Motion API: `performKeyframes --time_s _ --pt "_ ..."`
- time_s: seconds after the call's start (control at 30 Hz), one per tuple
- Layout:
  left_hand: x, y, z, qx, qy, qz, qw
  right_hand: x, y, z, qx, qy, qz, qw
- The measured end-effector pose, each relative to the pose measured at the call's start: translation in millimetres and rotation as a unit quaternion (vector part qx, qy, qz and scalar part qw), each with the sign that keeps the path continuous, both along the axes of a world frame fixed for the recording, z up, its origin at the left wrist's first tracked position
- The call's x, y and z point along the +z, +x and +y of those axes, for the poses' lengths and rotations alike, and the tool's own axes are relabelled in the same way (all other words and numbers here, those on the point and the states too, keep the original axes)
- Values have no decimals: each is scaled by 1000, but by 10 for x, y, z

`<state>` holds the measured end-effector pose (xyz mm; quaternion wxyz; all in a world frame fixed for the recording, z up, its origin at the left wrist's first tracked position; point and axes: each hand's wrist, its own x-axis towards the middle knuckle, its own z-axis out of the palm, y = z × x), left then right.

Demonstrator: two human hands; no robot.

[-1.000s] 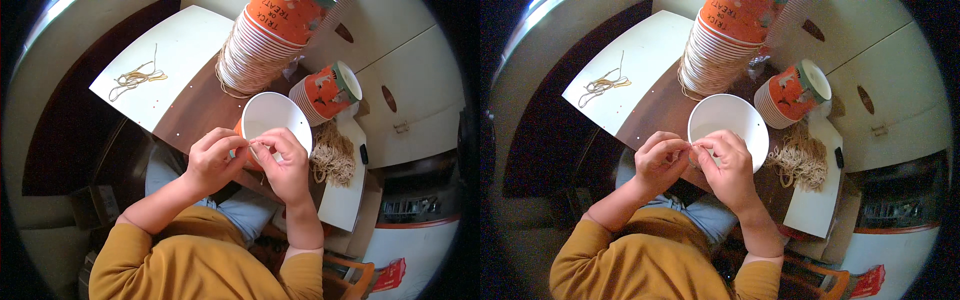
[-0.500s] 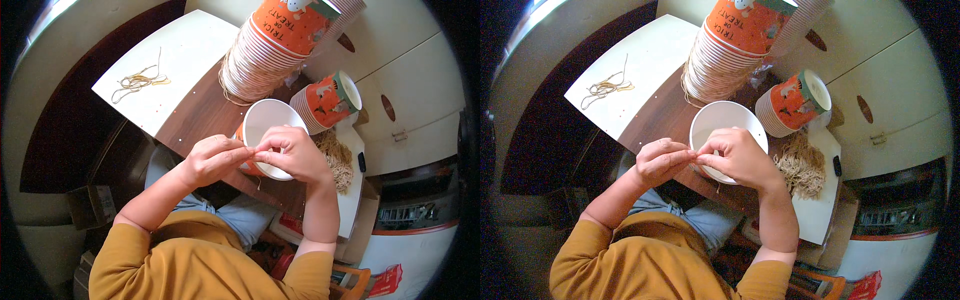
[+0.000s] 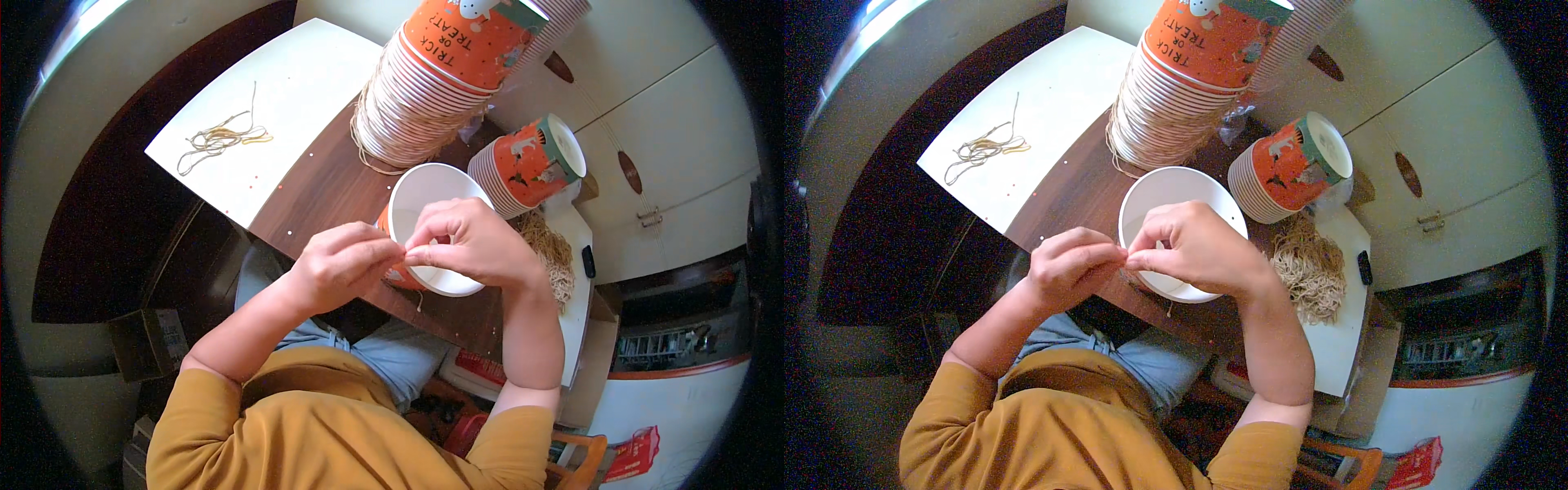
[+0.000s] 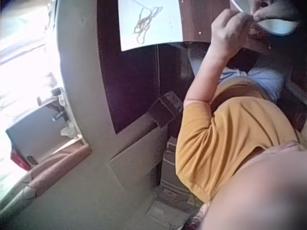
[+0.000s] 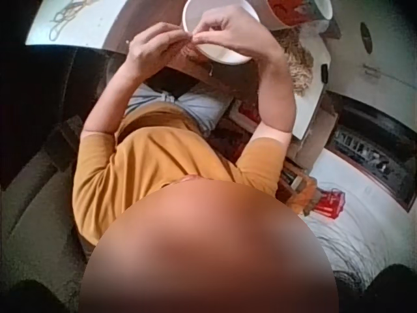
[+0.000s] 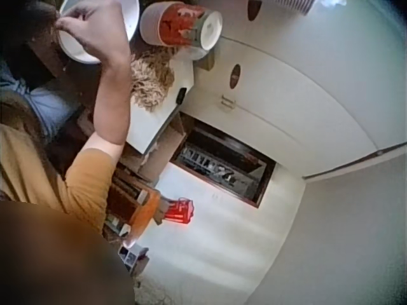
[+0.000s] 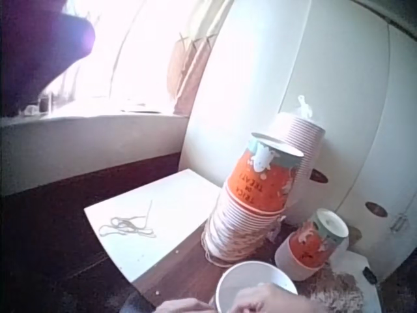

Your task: Attaching string handles to paper buckets by threading them through holes and tying knots.

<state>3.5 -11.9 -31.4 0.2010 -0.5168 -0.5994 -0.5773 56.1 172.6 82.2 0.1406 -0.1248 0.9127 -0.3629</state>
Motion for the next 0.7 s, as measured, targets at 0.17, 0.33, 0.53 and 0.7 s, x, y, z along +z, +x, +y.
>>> performKeyframes --time_s 0.17,0.33,0.53,0.7 --pt "121 110 -57 36 -36 -208 977 -175 173 -120 -110 -121 69 984" --pt "181 151 -88 -1 -54 -298 953 -347 261 -226 -156 -122 152 968" --pt "213 104 -149 -119 -63 -448 884 -338 224 -213 -119 -49 212 969" --pt "247 65 -176 -196 -64 -541 815 -377 187 -192 -76 -25 290 954"
